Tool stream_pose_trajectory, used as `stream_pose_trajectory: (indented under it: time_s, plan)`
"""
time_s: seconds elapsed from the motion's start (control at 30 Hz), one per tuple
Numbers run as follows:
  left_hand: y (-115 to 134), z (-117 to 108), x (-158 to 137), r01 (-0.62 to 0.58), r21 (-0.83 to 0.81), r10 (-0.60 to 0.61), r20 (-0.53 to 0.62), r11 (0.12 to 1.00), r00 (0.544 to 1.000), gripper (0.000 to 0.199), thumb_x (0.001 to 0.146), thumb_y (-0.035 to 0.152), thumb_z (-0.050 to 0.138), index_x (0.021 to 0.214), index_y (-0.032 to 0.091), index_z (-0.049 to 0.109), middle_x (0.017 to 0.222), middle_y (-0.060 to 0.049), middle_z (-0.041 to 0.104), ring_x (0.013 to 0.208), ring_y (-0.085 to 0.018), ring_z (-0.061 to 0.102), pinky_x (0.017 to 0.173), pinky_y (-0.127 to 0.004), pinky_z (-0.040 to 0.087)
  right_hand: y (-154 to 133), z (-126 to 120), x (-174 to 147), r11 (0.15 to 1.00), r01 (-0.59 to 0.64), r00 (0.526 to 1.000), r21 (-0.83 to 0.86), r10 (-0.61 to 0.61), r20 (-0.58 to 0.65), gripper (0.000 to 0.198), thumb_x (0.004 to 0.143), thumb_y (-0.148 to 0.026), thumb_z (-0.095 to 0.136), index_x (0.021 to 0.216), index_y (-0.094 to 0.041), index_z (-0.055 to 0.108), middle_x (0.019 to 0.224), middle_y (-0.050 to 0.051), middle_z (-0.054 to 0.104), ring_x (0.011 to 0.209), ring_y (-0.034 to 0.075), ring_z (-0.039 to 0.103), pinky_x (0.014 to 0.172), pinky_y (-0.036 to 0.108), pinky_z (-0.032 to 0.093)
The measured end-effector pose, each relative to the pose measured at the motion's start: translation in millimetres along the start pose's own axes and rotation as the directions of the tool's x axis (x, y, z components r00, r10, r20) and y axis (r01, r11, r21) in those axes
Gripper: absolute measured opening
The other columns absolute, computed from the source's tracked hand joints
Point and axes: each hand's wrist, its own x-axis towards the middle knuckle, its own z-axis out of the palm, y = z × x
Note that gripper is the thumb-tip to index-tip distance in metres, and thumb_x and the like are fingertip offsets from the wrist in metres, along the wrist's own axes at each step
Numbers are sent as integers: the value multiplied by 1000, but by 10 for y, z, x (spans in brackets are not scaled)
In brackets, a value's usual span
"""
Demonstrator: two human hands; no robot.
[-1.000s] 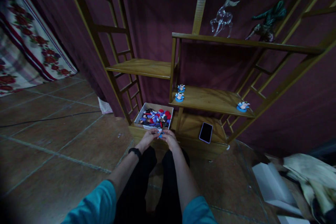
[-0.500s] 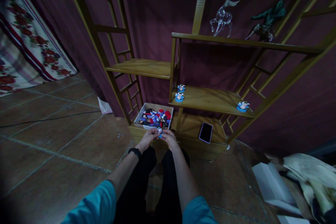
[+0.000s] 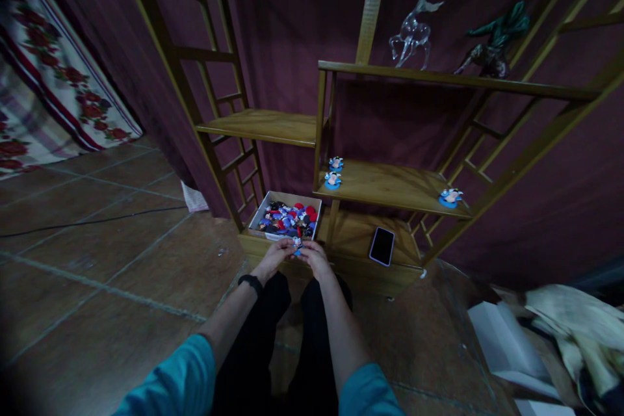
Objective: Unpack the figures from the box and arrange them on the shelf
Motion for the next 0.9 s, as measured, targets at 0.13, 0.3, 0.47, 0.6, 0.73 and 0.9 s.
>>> stream_pose_trajectory:
  time_s: [0.13, 0.3, 0.47, 0.6, 0.73, 0.9]
  plan:
    - [-23, -7, 25, -4, -3, 4, 1, 1000, 1000, 33, 49, 27, 77, 76, 13, 63, 61, 0, 60, 52, -10, 53, 53, -22, 41, -3, 1, -5, 1000, -4, 1000, -1, 4, 0, 29, 51, -23, 75, 76, -17, 63, 82, 3, 68, 77, 18, 64, 76, 33, 50]
    - [-26, -12, 33, 15, -5, -15, 0, 1000, 1000, 34, 50, 28, 77, 76, 14, 63, 61, 0, 60, 50, -9, 53, 52, -22, 40, 14, -8, 15, 1000, -4, 1000, -8, 4, 9, 29, 52, -25, 75, 77, -18, 63, 83, 3, 68, 78, 18, 64, 76, 33, 50]
    - [-20, -7, 27, 19, 1, -19, -11, 1000, 1000, 32, 52, 28, 76, 77, 14, 63, 63, 0, 61, 50, -9, 53, 51, -22, 41, 5, -10, 13, 1000, -16, 1000, -19, 16, 20, 30, 53, -26, 75, 79, -17, 63, 83, 3, 69, 77, 18, 65, 76, 33, 50]
    - [-11, 6, 18, 10, -10, -10, -5, 1000, 1000, 29, 53, 29, 75, 75, 14, 63, 62, -1, 61, 50, -9, 52, 51, -21, 41, 3, -9, 7, 1000, -10, 1000, -13, 10, 27, 29, 53, -26, 75, 79, -17, 63, 81, 3, 69, 75, 17, 65, 76, 32, 50]
    - [8, 18, 6, 16, -14, -16, 5, 1000, 1000, 31, 51, 30, 75, 74, 14, 63, 62, -1, 61, 51, -10, 53, 51, -22, 41, 14, -11, 17, 1000, -9, 1000, -1, 9, 17, 30, 53, -26, 75, 79, -18, 63, 81, 3, 69, 75, 18, 65, 75, 33, 51]
    - [10, 14, 0, 15, -13, -15, 2, 1000, 1000, 31, 51, 30, 75, 74, 14, 63, 63, -1, 61, 51, -9, 53, 51, -21, 40, 17, -13, 21, 1000, -7, 1000, 1, 7, 16, 30, 53, -27, 75, 78, -17, 62, 81, 3, 68, 75, 18, 65, 74, 33, 51]
